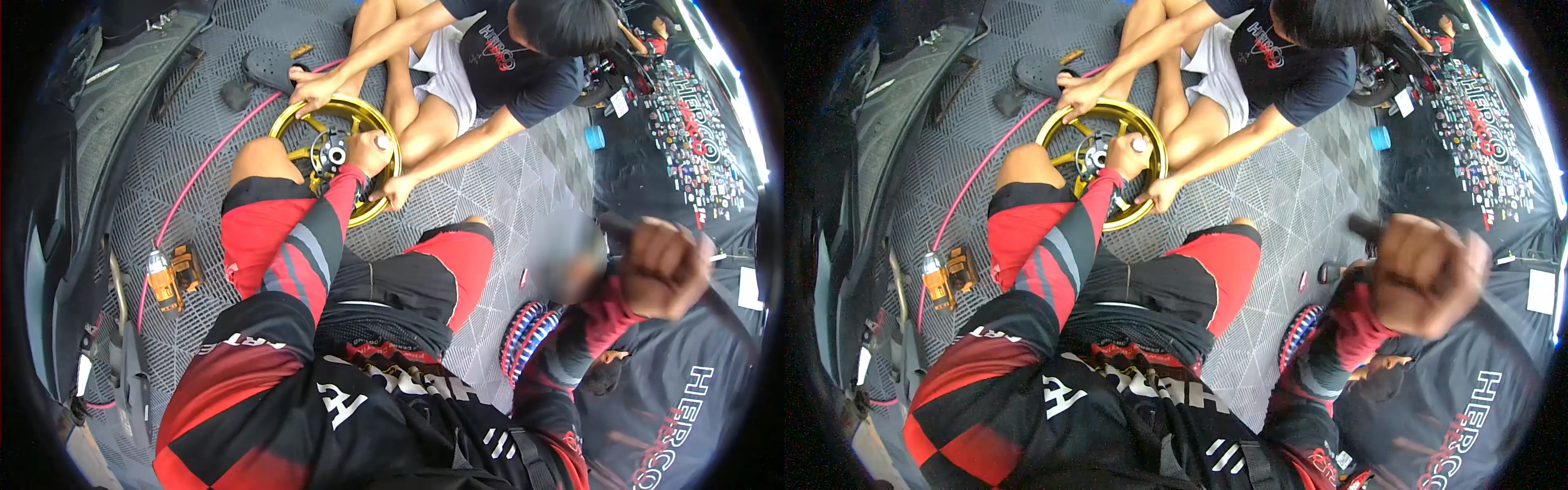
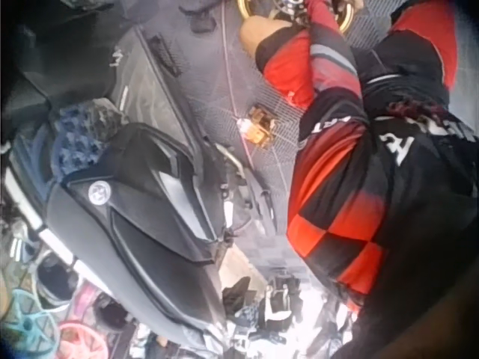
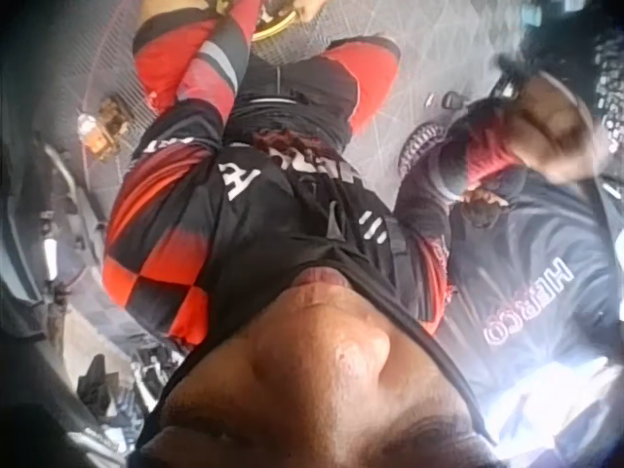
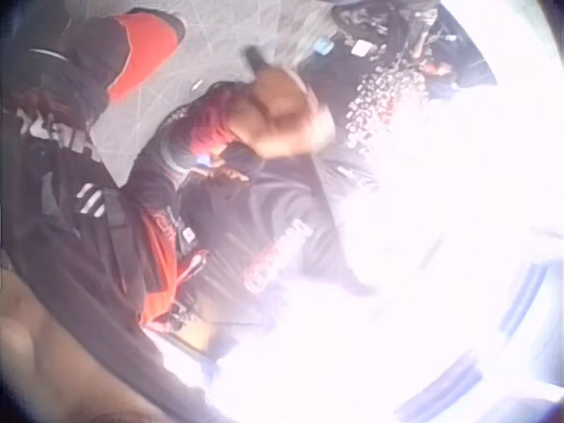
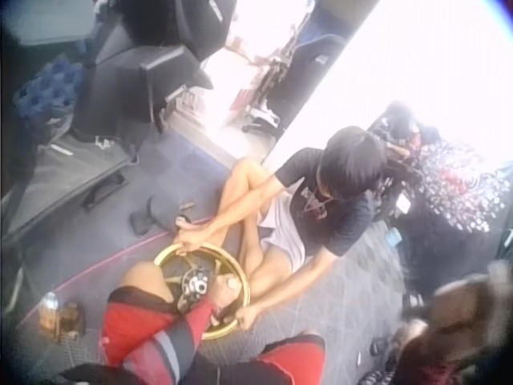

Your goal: Repair a motorcycle wheel hub by using a hammer and metal rod to seat or remove a component.

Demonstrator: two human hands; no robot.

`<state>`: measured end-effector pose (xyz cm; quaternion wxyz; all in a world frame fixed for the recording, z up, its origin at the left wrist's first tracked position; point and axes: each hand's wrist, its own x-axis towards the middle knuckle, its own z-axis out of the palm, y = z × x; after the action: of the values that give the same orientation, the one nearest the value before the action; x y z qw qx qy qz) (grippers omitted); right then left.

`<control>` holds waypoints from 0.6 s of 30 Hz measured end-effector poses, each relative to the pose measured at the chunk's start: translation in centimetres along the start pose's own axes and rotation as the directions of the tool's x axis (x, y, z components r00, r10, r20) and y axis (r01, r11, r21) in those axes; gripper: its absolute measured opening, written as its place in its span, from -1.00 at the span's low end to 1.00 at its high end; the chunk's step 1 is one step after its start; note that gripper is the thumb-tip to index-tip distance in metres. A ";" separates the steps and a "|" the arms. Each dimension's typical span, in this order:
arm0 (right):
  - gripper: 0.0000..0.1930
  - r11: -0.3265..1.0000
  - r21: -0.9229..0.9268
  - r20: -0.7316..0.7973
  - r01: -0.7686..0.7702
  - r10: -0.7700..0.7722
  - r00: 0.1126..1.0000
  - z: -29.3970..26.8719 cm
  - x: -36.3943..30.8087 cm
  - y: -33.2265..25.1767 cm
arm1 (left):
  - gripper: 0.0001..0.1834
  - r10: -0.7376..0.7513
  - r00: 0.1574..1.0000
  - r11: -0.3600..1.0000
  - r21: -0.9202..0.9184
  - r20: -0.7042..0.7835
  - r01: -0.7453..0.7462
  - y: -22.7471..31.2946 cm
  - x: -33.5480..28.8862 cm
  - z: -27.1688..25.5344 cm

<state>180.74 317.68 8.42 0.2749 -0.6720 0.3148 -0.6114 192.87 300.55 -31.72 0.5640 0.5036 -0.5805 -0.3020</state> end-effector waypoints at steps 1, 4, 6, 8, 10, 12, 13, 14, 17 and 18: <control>-0.57 0.978 0.074 0.049 0.194 -0.198 0.979 0.4 0.7 -0.2 | -0.73 -0.004 1.000 1.000 0.002 -0.008 0.004 -0.2 0.0 0.0; -0.69 0.753 -0.643 -0.120 0.137 -0.275 0.954 -0.7 -9.1 11.2 | -0.73 0.024 0.999 0.999 0.034 -0.038 -0.023 -1.2 0.1 0.1; -0.74 0.302 -0.828 -0.275 -0.473 0.516 0.811 2.9 -17.7 18.9 | -0.80 0.014 1.000 1.000 0.003 -0.015 -0.014 -0.8 -0.2 0.7; -0.74 0.130 -0.591 -0.243 -0.796 0.912 0.330 4.9 -17.3 21.2 | -0.82 -0.025 0.999 0.999 0.025 -0.028 0.026 -1.4 -0.7 0.3; -0.75 0.418 -0.546 -0.137 -0.726 0.811 0.569 2.4 -15.0 21.6 | -0.82 -0.038 0.997 0.998 0.049 -0.061 0.041 -1.3 -0.9 1.0; -0.78 0.390 -0.338 -0.186 -0.856 0.864 0.467 4.1 -13.6 18.1 | -0.79 -0.087 0.991 0.996 0.002 -0.105 0.088 -0.6 -1.9 0.5; -0.78 0.407 -0.340 -0.181 -0.847 0.856 0.484 4.1 -12.6 17.4 | -0.77 -0.074 0.987 0.997 0.011 -0.139 0.077 -0.1 -0.9 0.4; -0.77 0.423 -0.303 -0.178 -0.854 0.855 0.487 3.9 -12.6 16.6 | -0.75 -0.047 0.985 0.999 0.013 -0.168 0.049 0.1 -0.9 0.3; -0.77 0.496 -0.233 -0.213 -0.836 0.813 0.542 3.7 -10.6 13.1 | -0.70 0.022 0.978 0.999 0.037 -0.208 -0.014 -0.5 -0.6 0.7; -0.77 0.653 -0.596 -0.031 -0.467 0.563 0.826 2.4 -10.0 11.8 | -0.70 0.010 0.978 0.999 0.036 -0.207 -0.003 -0.3 -0.6 0.5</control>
<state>181.55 317.61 -7.21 0.2428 -0.6506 0.6408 -0.3272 192.34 300.92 -32.34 0.6135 0.5404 -0.5254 -0.2356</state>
